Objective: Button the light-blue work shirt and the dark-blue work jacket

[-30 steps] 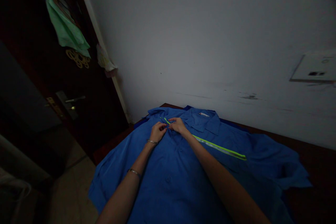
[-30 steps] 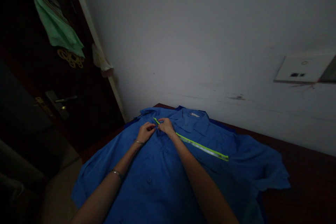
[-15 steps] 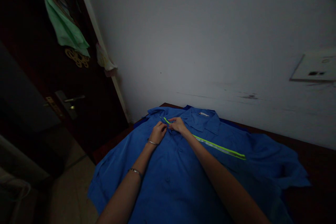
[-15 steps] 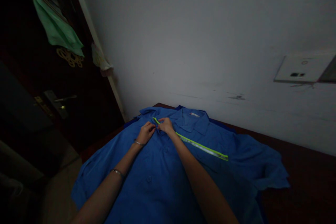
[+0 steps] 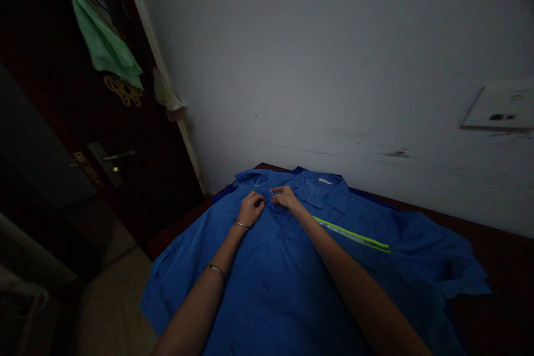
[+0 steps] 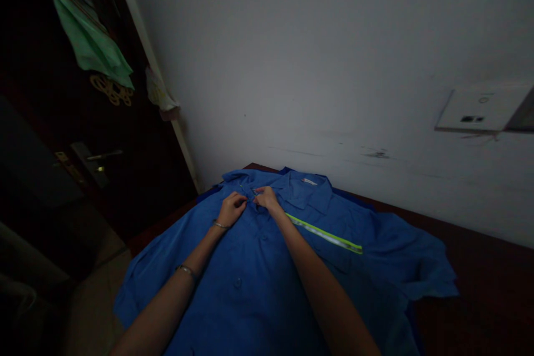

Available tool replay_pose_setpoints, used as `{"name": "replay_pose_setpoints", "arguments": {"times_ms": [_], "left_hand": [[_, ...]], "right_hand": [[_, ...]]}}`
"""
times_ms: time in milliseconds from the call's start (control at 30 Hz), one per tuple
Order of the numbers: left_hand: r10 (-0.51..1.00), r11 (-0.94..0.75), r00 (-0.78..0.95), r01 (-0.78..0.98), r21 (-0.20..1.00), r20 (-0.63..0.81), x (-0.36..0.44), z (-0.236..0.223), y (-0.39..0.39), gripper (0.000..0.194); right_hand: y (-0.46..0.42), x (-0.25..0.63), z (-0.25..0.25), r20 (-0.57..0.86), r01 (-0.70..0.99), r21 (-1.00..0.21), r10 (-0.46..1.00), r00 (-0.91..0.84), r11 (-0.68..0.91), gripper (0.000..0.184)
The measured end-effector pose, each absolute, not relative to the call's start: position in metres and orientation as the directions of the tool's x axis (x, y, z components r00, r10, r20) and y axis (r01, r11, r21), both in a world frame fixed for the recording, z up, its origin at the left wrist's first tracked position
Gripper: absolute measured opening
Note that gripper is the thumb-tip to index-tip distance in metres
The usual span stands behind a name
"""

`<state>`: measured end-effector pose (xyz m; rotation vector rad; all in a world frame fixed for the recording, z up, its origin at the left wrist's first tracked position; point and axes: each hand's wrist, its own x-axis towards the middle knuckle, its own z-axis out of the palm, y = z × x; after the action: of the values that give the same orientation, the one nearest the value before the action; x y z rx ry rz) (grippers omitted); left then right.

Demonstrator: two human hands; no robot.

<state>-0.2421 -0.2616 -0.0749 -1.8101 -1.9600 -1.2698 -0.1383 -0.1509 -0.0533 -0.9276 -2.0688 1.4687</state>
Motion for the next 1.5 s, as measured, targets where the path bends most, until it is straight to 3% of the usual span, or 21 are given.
{"name": "replay_pose_setpoints", "arguments": {"times_ms": [200,333,400,533,700,867,1033,1167,1267,1367,1500], "left_hand": [[0.466,0.003,-0.530,0.801,0.598,0.708,-0.250,-0.069,-0.266,0.028],[0.379,0.004,-0.562,0.795,0.606,0.735,-0.255,-0.069,-0.266,0.027],[0.363,-0.005,-0.544,0.811,0.585,0.757,-0.255,-0.069,-0.264,0.027],[0.370,0.013,-0.465,0.868,0.496,0.805,-0.243,-0.064,-0.265,0.024],[0.513,-0.023,-0.297,0.933,0.359,0.805,-0.203,-0.055,-0.268,0.022],[0.698,-0.169,-0.154,0.914,0.369,0.700,-0.145,-0.054,-0.270,0.021],[0.834,-0.281,0.018,0.874,0.397,0.551,-0.106,-0.052,-0.262,0.022],[0.877,-0.305,0.045,0.822,0.481,0.478,-0.094,-0.050,-0.247,0.019],[0.896,-0.395,0.192,0.756,0.522,0.401,-0.088,-0.050,-0.242,0.016],[0.862,-0.498,0.344,0.716,0.490,0.373,-0.084,-0.053,-0.244,0.015],[0.829,-0.542,0.402,0.746,0.386,0.388,-0.082,-0.061,-0.250,0.018]], "right_hand": [[-0.141,-0.122,-0.025,0.084,0.259,-0.904,0.734,-0.674,0.341,0.028],[-0.126,-0.093,0.016,0.319,0.212,-0.811,0.716,-0.621,0.545,0.022],[-0.121,-0.075,0.031,0.351,0.187,-0.807,0.710,-0.610,0.560,0.023],[-0.120,-0.041,0.032,0.229,0.272,-0.814,0.714,-0.661,0.513,0.022],[-0.120,-0.007,0.000,0.062,0.452,-0.745,0.726,-0.685,0.491,0.020],[-0.127,0.033,-0.019,-0.022,0.476,-0.714,0.663,-0.748,0.513,0.013],[-0.146,0.070,-0.021,-0.106,0.461,-0.739,0.591,-0.800,0.491,0.020],[-0.155,0.083,-0.026,-0.131,0.454,-0.755,0.570,-0.811,0.473,0.022],[-0.156,0.088,-0.029,-0.131,0.455,-0.752,0.568,-0.812,0.477,0.020],[-0.155,0.093,-0.030,-0.186,0.468,-0.772,0.551,-0.813,0.430,0.016],[-0.155,0.099,-0.030,-0.367,0.553,-0.793,0.525,-0.768,0.256,0.014]]}}
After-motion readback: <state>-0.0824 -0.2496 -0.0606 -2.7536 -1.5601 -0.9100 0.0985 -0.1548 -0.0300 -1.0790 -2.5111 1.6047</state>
